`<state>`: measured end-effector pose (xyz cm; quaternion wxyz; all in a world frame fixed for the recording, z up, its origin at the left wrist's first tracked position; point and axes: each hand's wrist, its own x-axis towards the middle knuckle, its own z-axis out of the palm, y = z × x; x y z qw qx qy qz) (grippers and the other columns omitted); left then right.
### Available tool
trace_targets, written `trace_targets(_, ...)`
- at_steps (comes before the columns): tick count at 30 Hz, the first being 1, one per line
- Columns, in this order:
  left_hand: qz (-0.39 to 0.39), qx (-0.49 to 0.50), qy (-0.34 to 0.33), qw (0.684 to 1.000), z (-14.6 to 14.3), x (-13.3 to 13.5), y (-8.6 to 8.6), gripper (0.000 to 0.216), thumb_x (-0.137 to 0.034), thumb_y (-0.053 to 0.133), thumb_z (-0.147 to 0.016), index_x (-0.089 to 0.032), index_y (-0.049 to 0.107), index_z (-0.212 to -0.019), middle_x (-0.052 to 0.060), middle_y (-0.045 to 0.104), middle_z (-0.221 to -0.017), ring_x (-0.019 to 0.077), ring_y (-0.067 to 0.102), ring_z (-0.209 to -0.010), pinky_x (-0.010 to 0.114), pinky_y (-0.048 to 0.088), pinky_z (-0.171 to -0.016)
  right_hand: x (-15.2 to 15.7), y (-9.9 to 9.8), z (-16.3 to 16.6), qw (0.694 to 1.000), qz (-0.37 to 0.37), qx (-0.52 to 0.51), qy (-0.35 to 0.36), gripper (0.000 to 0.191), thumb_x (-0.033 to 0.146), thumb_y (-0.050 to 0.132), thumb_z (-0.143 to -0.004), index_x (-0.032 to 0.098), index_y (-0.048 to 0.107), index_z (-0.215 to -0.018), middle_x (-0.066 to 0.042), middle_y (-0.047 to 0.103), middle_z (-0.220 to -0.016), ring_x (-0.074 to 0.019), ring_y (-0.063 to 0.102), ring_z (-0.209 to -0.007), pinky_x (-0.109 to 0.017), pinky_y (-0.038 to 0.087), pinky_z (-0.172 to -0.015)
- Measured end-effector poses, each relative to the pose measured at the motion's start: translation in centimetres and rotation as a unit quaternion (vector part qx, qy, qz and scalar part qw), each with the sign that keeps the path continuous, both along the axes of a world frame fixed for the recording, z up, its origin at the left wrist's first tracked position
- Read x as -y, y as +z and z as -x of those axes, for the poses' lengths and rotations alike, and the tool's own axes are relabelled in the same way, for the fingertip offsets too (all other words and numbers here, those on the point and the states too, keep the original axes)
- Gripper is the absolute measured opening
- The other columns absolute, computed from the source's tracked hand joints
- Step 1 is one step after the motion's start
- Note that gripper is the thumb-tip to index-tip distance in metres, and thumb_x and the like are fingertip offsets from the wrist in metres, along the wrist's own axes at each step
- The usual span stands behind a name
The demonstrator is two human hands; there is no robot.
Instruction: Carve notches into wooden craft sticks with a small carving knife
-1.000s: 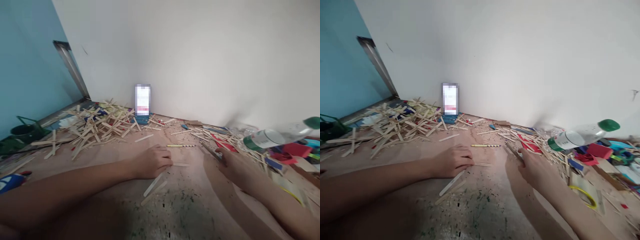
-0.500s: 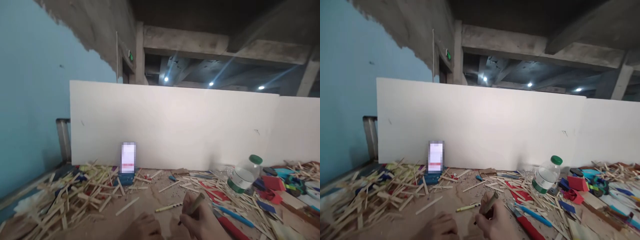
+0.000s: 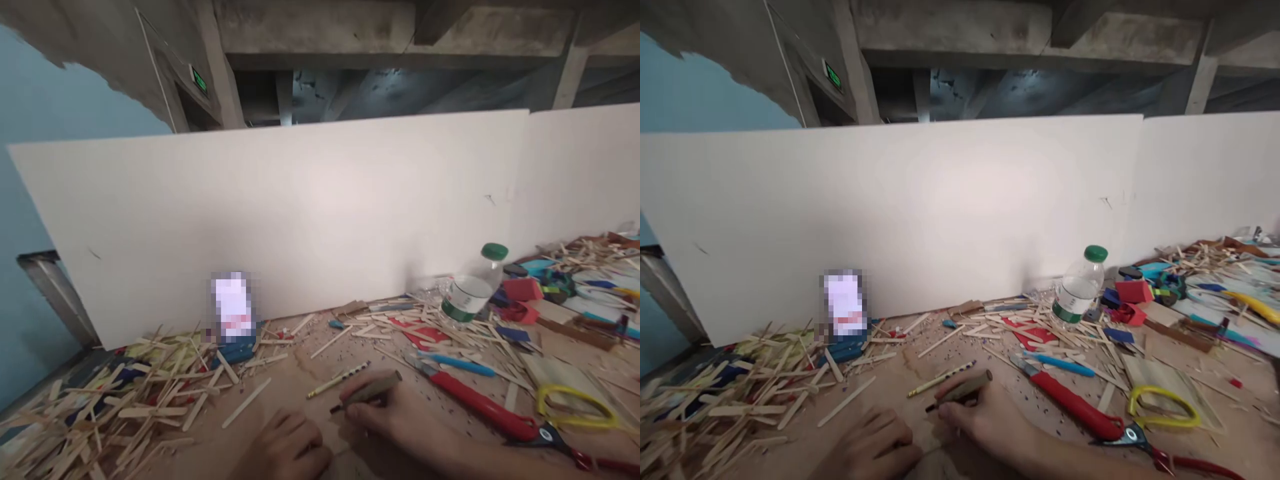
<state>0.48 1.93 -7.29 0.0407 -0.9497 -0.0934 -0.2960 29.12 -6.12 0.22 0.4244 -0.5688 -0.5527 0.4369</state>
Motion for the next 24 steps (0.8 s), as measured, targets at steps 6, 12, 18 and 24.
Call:
trace_targets(6,0.04,-0.01,0.001,0.999,-1.0,1.7,5.0,0.025,-0.006,0.062,-0.117,-0.024,0.074,-0.105,0.001,0.078,-0.094,0.0191,0.07,-0.082,0.035,0.051,-0.079,-0.2,0.0,0.3,1.0,0.007,0.015,0.003,0.02,0.039,0.093,-0.108,0.021,0.085,-0.105,-0.004,0.088,-0.106,-0.0253,0.086,-0.105,-0.045,0.072,-0.104)
trace_targets(12,0.107,-0.027,0.0,0.994,-1.3,2.3,7.4,0.029,0.002,0.062,-0.103,-0.025,0.073,-0.1,-0.002,0.078,-0.094,0.0203,0.073,-0.086,0.037,0.053,-0.082,-0.1,0.8,-0.2,0.998,0.032,0.046,0.001,0.028,0.041,0.095,-0.108,0.02,0.08,-0.096,-0.001,0.082,-0.093,-0.0211,0.08,-0.092,-0.039,0.071,-0.092)
trace_targets(18,0.108,-0.017,-0.013,0.994,-0.7,2.2,6.6,0.026,-0.003,0.059,-0.11,-0.021,0.077,-0.105,0.005,0.08,-0.101,0.0236,0.071,-0.092,0.039,0.054,-0.09,-0.1,2.3,0.3,0.998,0.037,0.039,-0.013,0.034,0.058,0.088,-0.091,0.025,0.085,-0.086,-0.005,0.08,-0.075,-0.0229,0.075,-0.071,-0.033,0.06,-0.066)
trace_targets(24,0.103,0.006,-0.015,0.995,-0.9,2.2,5.4,0.036,-0.008,0.051,-0.121,-0.02,0.079,-0.103,0.007,0.08,-0.101,0.026,0.07,-0.095,0.043,0.053,-0.092,0.1,3.1,0.5,0.999,0.026,0.021,-0.014,0.034,0.058,0.098,-0.092,0.025,0.087,-0.086,-0.004,0.08,-0.071,-0.02,0.074,-0.064,-0.03,0.063,-0.063)
